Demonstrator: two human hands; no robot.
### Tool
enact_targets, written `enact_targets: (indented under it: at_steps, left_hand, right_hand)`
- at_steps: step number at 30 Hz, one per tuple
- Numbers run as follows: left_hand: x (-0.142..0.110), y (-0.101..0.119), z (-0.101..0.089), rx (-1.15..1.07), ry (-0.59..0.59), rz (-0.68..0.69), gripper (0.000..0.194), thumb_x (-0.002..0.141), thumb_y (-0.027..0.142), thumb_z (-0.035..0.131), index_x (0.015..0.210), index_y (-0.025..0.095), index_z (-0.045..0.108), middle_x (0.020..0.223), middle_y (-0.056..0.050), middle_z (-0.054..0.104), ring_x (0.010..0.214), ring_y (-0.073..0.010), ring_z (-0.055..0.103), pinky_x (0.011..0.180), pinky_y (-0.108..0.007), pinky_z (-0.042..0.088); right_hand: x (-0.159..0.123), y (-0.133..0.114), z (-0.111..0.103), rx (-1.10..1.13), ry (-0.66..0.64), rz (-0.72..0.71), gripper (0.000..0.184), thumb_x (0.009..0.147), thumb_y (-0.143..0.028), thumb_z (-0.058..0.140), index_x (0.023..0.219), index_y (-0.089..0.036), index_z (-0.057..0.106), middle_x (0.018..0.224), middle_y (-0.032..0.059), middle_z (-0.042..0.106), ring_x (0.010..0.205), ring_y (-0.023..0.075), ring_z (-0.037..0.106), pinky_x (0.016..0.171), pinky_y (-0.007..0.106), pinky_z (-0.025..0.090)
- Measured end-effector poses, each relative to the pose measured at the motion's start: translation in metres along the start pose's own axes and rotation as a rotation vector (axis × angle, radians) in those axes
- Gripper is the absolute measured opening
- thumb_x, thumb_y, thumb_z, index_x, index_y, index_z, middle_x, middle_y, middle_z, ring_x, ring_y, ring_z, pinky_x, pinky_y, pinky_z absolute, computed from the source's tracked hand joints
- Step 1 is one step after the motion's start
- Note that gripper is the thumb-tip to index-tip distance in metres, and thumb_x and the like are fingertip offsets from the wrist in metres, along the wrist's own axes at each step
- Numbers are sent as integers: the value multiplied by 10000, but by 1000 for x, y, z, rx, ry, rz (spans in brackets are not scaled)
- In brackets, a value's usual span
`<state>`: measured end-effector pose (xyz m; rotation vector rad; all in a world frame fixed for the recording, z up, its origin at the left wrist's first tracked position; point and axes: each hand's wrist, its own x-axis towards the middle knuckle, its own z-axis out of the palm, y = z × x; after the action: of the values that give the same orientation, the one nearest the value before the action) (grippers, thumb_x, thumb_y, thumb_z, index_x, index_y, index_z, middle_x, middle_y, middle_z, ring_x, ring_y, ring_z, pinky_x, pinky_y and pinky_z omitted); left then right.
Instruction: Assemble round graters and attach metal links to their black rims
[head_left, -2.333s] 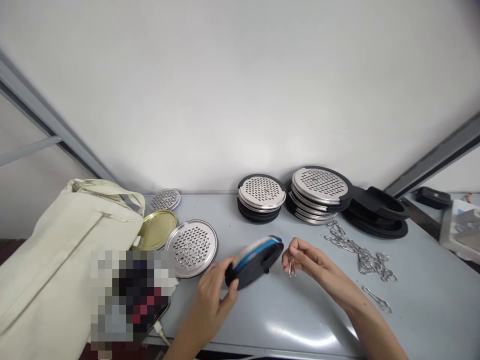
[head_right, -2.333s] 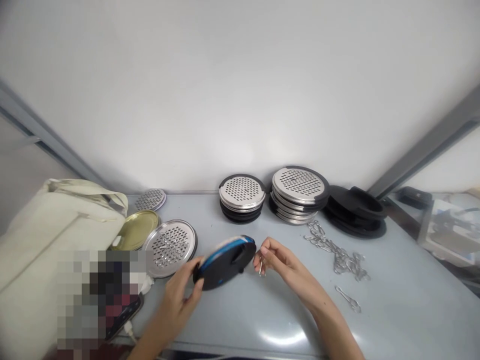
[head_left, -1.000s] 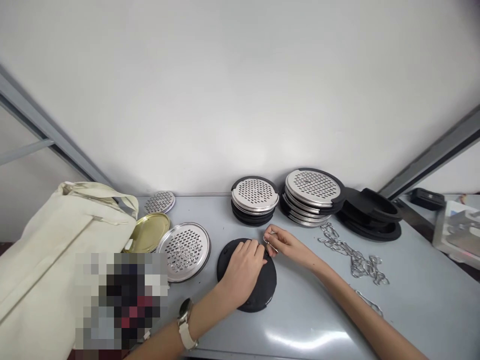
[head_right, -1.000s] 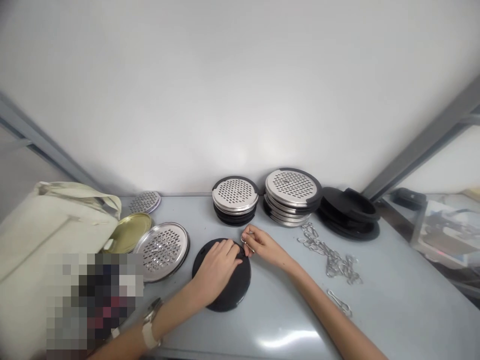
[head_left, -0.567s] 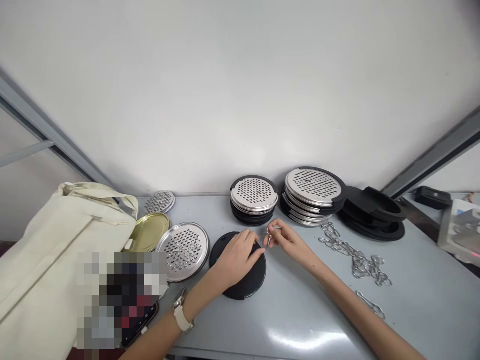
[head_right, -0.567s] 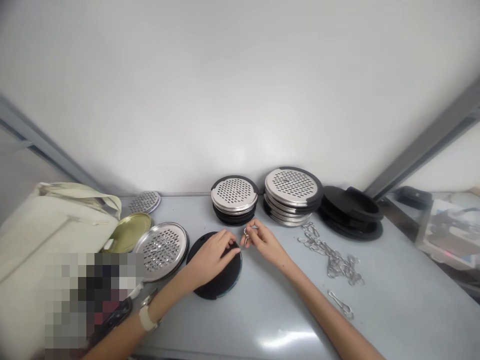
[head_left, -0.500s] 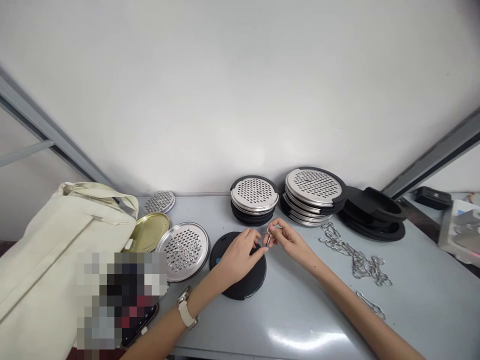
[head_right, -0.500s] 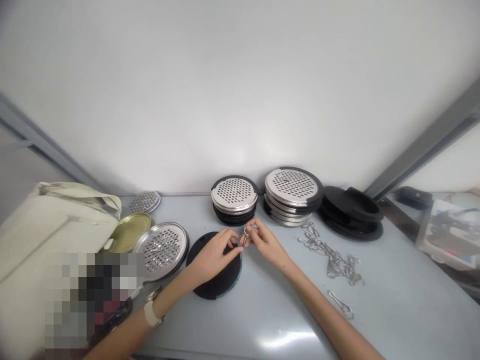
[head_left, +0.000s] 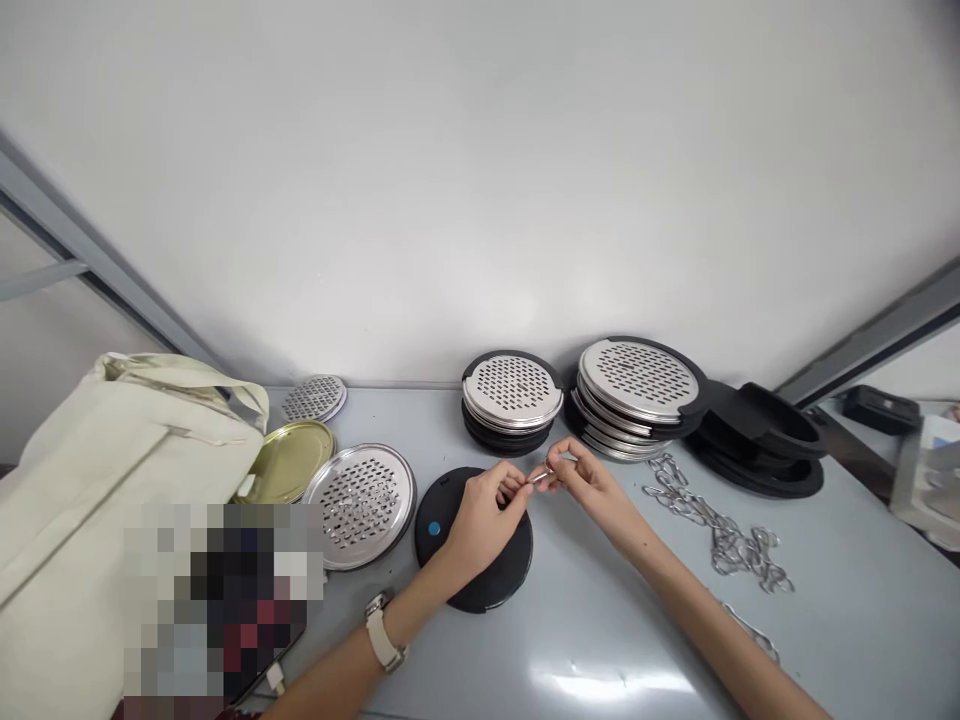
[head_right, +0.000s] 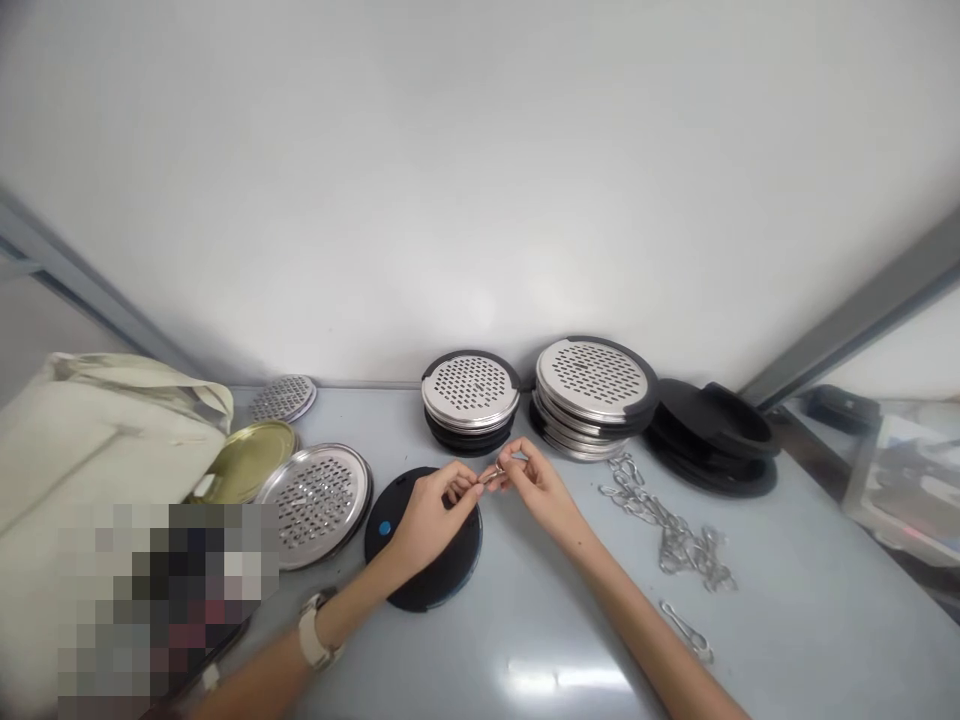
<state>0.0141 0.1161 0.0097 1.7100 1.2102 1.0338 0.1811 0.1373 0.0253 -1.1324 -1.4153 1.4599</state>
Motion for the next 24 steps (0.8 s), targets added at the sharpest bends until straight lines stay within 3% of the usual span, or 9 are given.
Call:
enact_targets:
  at_steps: [12,17,24]
  left_hand:
    - [3,3,-6,-118,19,-86,110,845,212,493,761,167,547,683,19,559,660,-109,519,635,-210,406]
    - [3,3,-6,-127,26,-102,102,828,190,489,739,167,531,663,25,522,649,-106,490,624,-209,388]
    - [3,1,-6,-148,60,-118,112,841,217,483,746,167,514,674,16,536,659,-114,509,634,-219,404]
  right_hand:
    - [5,8,-9,-40,-67,34,262,868,-463,500,889,-203,478,716,21,635,667,144,563,673,282,435]
    - [6,11,-13,-180,-127,15,329,888,-492,449,835,-181,543,571,-41,470,537,106,422,552,245,347]
    - [1,8,-10,-304,-234,4,333,894,-480,457,796,-181,568,691,-23,486,637,111,421,589,236,326]
